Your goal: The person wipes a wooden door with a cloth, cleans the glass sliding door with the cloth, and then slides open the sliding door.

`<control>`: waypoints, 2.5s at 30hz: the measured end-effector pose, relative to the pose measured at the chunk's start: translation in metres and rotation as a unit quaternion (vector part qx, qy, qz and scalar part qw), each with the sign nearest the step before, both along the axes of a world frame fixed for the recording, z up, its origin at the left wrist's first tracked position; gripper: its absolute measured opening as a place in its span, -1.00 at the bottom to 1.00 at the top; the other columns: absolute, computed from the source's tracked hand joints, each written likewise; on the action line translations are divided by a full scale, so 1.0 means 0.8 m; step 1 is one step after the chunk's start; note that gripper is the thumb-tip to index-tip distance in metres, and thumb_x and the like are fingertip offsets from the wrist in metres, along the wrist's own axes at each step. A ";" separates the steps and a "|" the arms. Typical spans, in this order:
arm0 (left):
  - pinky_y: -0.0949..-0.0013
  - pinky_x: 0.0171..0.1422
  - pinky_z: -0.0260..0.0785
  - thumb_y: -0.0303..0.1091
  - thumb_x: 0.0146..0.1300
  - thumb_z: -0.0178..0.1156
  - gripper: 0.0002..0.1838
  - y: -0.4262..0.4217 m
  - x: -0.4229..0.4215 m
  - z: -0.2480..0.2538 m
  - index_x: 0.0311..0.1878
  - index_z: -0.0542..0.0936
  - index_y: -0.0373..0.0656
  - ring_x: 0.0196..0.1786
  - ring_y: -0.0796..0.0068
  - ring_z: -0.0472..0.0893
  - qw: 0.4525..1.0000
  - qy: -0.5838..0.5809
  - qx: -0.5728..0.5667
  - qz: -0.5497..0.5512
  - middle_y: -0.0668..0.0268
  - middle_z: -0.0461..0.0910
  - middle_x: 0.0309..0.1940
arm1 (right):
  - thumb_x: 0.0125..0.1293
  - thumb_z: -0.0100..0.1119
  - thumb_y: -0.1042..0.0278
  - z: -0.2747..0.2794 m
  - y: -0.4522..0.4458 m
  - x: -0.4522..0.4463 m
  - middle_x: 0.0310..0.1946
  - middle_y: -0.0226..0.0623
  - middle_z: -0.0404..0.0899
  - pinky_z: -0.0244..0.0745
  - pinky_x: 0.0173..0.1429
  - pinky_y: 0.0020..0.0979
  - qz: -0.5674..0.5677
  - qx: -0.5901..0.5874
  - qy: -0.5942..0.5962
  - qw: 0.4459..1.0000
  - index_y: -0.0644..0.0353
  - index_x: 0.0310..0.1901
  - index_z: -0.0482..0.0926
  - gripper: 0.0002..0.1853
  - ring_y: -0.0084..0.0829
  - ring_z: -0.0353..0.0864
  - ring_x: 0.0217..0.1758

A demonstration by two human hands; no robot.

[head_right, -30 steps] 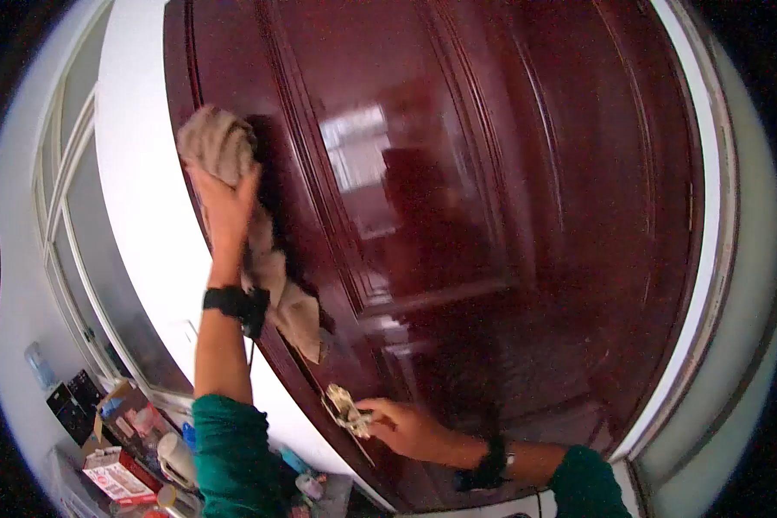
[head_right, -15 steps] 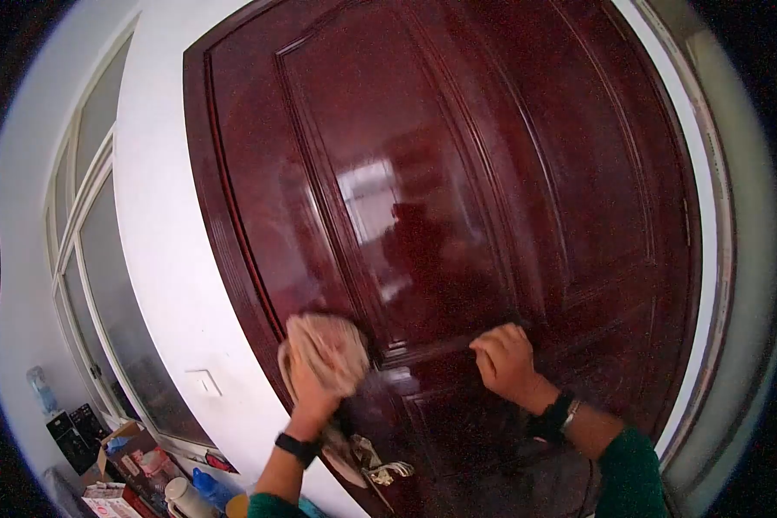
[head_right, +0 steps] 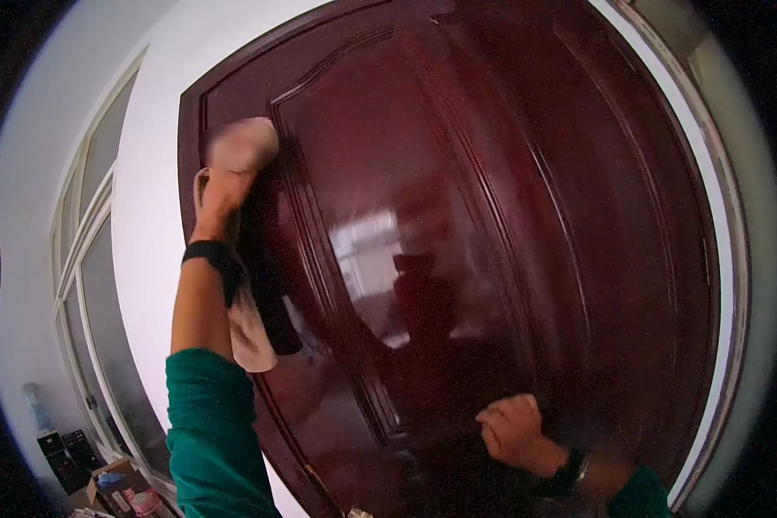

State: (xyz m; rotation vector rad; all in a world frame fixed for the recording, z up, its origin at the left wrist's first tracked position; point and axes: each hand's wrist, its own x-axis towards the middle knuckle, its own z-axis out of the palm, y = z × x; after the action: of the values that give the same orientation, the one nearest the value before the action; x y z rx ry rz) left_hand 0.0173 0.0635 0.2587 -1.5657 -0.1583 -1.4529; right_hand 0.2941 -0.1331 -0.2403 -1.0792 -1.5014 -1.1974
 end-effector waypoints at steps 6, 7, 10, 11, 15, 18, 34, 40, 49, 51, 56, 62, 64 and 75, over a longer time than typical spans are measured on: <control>0.13 0.29 0.26 0.19 0.21 -0.02 -0.38 0.004 0.004 0.093 0.25 0.40 0.05 0.23 0.04 0.43 0.975 -0.158 -0.137 -0.081 0.09 0.46 0.16 | -0.08 0.22 0.43 0.016 -0.007 -0.003 -0.42 -0.43 0.50 0.19 -0.28 -0.30 -0.001 -0.012 0.004 1.000 -0.01 -0.42 0.58 -0.87 -0.42 0.44 -0.40; 0.09 0.30 0.24 0.28 0.18 -0.03 -0.30 -0.032 0.012 0.067 0.30 0.35 0.09 0.25 0.01 0.41 0.942 -0.247 -0.217 -0.066 0.09 0.45 0.19 | -0.08 0.22 0.43 0.017 -0.011 -0.004 -0.42 -0.43 0.50 0.19 -0.28 -0.30 0.000 -0.015 0.008 1.000 -0.01 -0.42 0.58 -0.87 -0.42 0.44 -0.40; 0.04 0.31 0.22 0.36 0.13 -0.05 -0.21 0.018 0.024 0.134 0.36 0.27 0.14 0.26 -0.03 0.40 0.966 -0.189 -0.175 -0.019 0.09 0.41 0.22 | -0.11 0.24 0.40 0.025 -0.009 -0.001 -0.44 -0.45 0.49 0.19 -0.29 -0.32 -0.001 0.003 -0.005 1.000 -0.03 -0.43 0.60 -0.86 -0.45 0.44 -0.41; 0.05 0.29 0.24 0.33 0.12 -0.03 -0.23 0.046 0.017 0.154 0.35 0.28 0.15 0.25 -0.03 0.41 0.987 -0.117 -0.109 0.023 0.08 0.42 0.22 | -0.13 0.26 0.36 0.020 -0.008 -0.001 -0.41 -0.47 0.51 0.22 -0.28 -0.30 -0.009 0.003 -0.011 1.000 -0.04 -0.40 0.61 -0.84 -0.44 0.47 -0.39; 0.10 0.31 0.23 0.14 0.17 -0.02 -0.37 -0.105 0.124 0.071 0.20 0.46 -0.05 0.25 0.00 0.39 0.989 0.024 -0.142 -0.023 0.00 0.44 0.17 | -0.14 0.25 0.40 0.019 -0.012 -0.004 -0.44 -0.48 0.50 0.20 -0.30 -0.34 -0.021 0.016 -0.006 1.000 -0.04 -0.45 0.59 -0.86 -0.47 0.47 -0.45; 0.13 0.38 0.10 0.06 0.29 -0.07 -0.45 -0.081 0.159 0.066 0.11 0.50 -0.21 0.28 0.03 0.32 0.993 -0.043 0.105 -0.016 -0.01 0.38 0.21 | -0.15 0.26 0.39 0.012 -0.015 -0.006 -0.45 -0.48 0.50 0.22 -0.28 -0.34 -0.021 0.017 0.011 1.000 -0.05 -0.46 0.58 -0.86 -0.45 0.47 -0.47; 0.19 0.26 0.21 -0.16 0.39 -0.10 -0.60 0.125 -0.203 -0.090 0.10 0.46 -0.27 0.13 -0.02 0.43 0.979 -0.084 0.014 0.186 0.00 0.49 0.07 | -0.10 0.25 0.35 0.053 -0.027 0.018 -0.36 -0.40 0.48 0.25 -0.24 -0.25 -0.024 -0.021 -0.003 0.999 -0.03 -0.38 0.57 -0.83 -0.33 0.46 -0.31; 0.09 -0.13 0.35 -0.27 0.34 -0.03 -0.72 0.090 -0.219 -0.447 -0.02 0.54 -0.19 -0.25 0.05 0.58 0.892 -0.062 -0.296 0.336 0.00 0.61 -0.31 | 0.03 0.17 0.44 0.040 -0.053 0.006 -0.31 -0.27 0.48 0.28 -0.18 -0.22 -0.040 -0.008 -0.016 0.999 0.08 -0.30 0.54 -0.85 -0.23 0.45 -0.28; 0.02 -0.32 0.39 -0.21 0.31 -0.01 -0.70 -0.051 -0.145 -0.880 -0.10 0.58 -0.22 -0.30 0.04 0.60 0.822 -0.042 -0.559 0.102 0.02 0.62 -0.42 | 0.11 0.16 0.48 0.028 -0.053 0.002 -0.28 -0.31 0.53 0.31 -0.15 -0.32 -0.072 0.021 -0.034 0.997 0.09 -0.26 0.57 -0.86 -0.26 0.49 -0.23; 0.01 -0.31 0.39 -0.19 0.30 0.00 -0.68 -0.083 -0.134 -0.956 -0.12 0.59 -0.24 -0.28 0.03 0.60 0.796 -0.071 -0.595 0.082 0.01 0.62 -0.42 | 0.11 0.16 0.48 0.024 -0.048 0.001 -0.29 -0.33 0.54 0.31 -0.15 -0.33 -0.075 0.031 -0.034 0.996 0.09 -0.27 0.57 -0.87 -0.28 0.49 -0.23; 0.03 -0.24 0.40 -0.23 0.26 0.03 -0.72 -0.100 -0.086 -1.230 -0.16 0.60 -0.21 -0.27 0.08 0.60 0.723 -0.088 -0.645 0.231 0.03 0.61 -0.40 | 0.14 0.15 0.44 0.009 -0.043 0.002 -0.29 -0.38 0.56 0.31 -0.13 -0.33 -0.100 0.068 -0.026 0.992 0.06 -0.28 0.60 -0.89 -0.31 0.50 -0.22; 0.12 -0.24 0.40 -0.24 0.17 0.14 -0.72 -0.236 0.071 -1.143 -0.30 0.60 -0.32 -0.32 0.03 0.59 0.526 -0.112 -0.806 -0.248 -0.06 0.59 -0.41 | 0.18 0.13 0.37 0.000 -0.035 0.010 -0.27 -0.37 0.58 0.32 -0.11 -0.31 -0.160 0.102 -0.052 0.980 0.06 -0.27 0.61 -0.89 -0.32 0.52 -0.19; 0.13 -0.25 0.39 -0.23 0.17 0.15 -0.72 -0.239 0.087 -1.186 -0.30 0.60 -0.30 -0.34 0.01 0.58 0.640 0.027 -0.736 -0.218 -0.06 0.59 -0.42 | 0.18 0.13 0.37 0.002 -0.030 0.014 -0.26 -0.38 0.58 0.32 -0.10 -0.31 -0.144 0.092 -0.058 0.984 0.06 -0.27 0.61 -0.89 -0.32 0.52 -0.17; 0.28 0.06 0.38 -0.33 0.05 0.27 -0.63 -0.365 -0.001 -0.909 -0.02 0.62 -0.19 -0.04 0.18 0.55 0.459 0.277 -0.710 -0.457 0.08 0.58 -0.09 | 0.06 0.27 0.11 -0.169 -0.264 -0.123 0.00 -0.11 0.48 0.34 0.20 -0.13 -0.153 -0.336 0.296 0.881 0.21 0.01 0.51 -0.50 -0.06 0.44 0.09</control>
State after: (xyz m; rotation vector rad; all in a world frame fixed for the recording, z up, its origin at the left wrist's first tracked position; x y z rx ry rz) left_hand 0.0163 -0.2288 -0.4688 -3.9608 -0.1296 -1.2821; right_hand 0.1958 -0.3442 -0.3756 -1.9971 -1.2835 -0.4197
